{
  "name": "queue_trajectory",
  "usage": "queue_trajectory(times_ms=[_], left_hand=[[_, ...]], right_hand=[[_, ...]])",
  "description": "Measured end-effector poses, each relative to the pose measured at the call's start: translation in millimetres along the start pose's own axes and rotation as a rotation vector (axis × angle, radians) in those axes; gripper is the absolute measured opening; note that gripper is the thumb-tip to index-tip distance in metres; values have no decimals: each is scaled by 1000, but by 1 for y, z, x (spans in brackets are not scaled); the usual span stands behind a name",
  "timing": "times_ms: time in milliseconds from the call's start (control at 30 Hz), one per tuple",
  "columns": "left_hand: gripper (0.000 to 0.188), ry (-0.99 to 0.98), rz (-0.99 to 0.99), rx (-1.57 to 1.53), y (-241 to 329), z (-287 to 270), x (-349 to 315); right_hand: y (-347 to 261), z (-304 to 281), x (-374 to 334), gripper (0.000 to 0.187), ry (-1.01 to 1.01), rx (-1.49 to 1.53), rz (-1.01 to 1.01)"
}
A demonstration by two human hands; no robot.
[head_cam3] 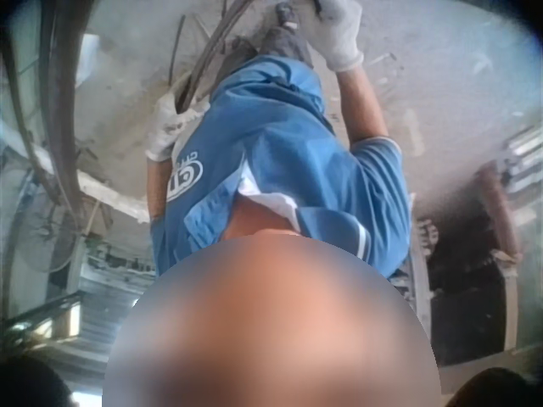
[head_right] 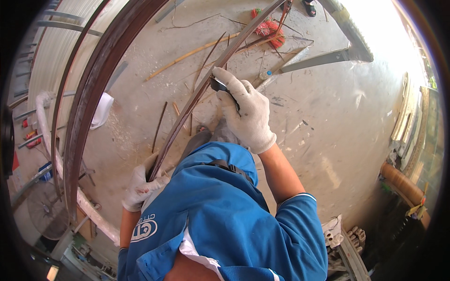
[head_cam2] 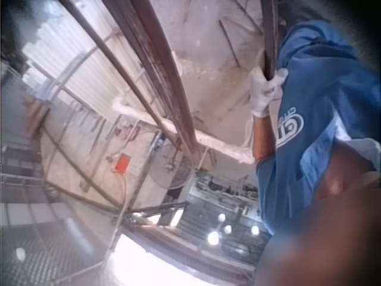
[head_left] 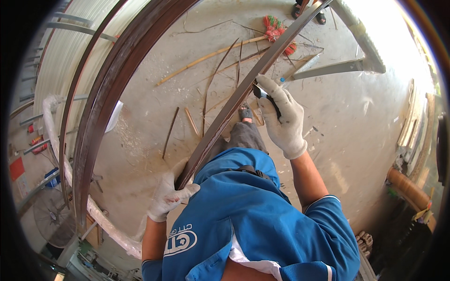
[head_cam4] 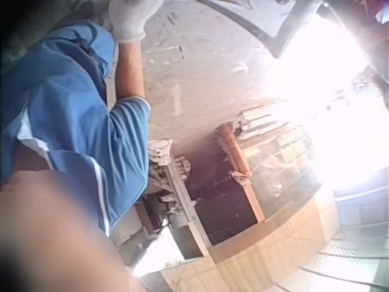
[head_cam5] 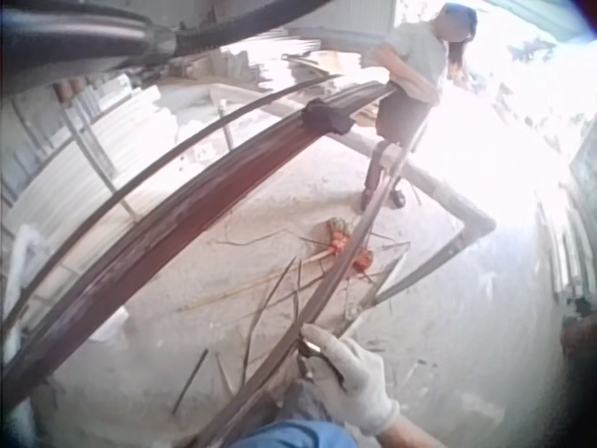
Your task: The person scrapes a long curved metal frame with a handheld scraper, removing material along its length. The person repeatedly repositions the frame and continues scraping different sections.
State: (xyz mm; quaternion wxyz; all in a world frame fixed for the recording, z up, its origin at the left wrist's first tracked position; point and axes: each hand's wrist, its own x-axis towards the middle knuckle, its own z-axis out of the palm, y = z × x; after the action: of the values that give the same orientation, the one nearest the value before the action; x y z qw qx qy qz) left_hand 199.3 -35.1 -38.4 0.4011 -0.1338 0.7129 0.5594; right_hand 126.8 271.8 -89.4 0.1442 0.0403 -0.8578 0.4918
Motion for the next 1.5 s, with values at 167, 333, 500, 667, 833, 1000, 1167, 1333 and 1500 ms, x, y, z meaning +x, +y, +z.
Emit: queue_trajectory(times_ms=[167,333,500,667,833,1000,1167,1333,1500], left_hand=[[65,5,13,9,5,4,-5],[65,15,18,-27,3,8,-4],[71,-13,-28,-31,4,6,-5],[70,10,-10,109,8,3,-5],[73,5,14,111,6,1,-5],[71,9,20,26,2,0,-4],[71,36,51,97,-3,-2,-2],[73,63,108,0,-9,3,-1],[79,21,100,18,-1,2,-6]], right_hand=[[4,5,-2,42,37,-33,-37],[8,9,4,42,169,-241,-225],[12,0,9,44,188,-330,-249],[16,-3,14,43,176,-418,-271],[17,-6,26,44,171,-290,-258],[9,-26,35,52,67,440,203],[3,-9,36,54,69,-25,-170],[10,7,36,33,183,-324,-308],[21,5,46,33,212,-341,-261]])
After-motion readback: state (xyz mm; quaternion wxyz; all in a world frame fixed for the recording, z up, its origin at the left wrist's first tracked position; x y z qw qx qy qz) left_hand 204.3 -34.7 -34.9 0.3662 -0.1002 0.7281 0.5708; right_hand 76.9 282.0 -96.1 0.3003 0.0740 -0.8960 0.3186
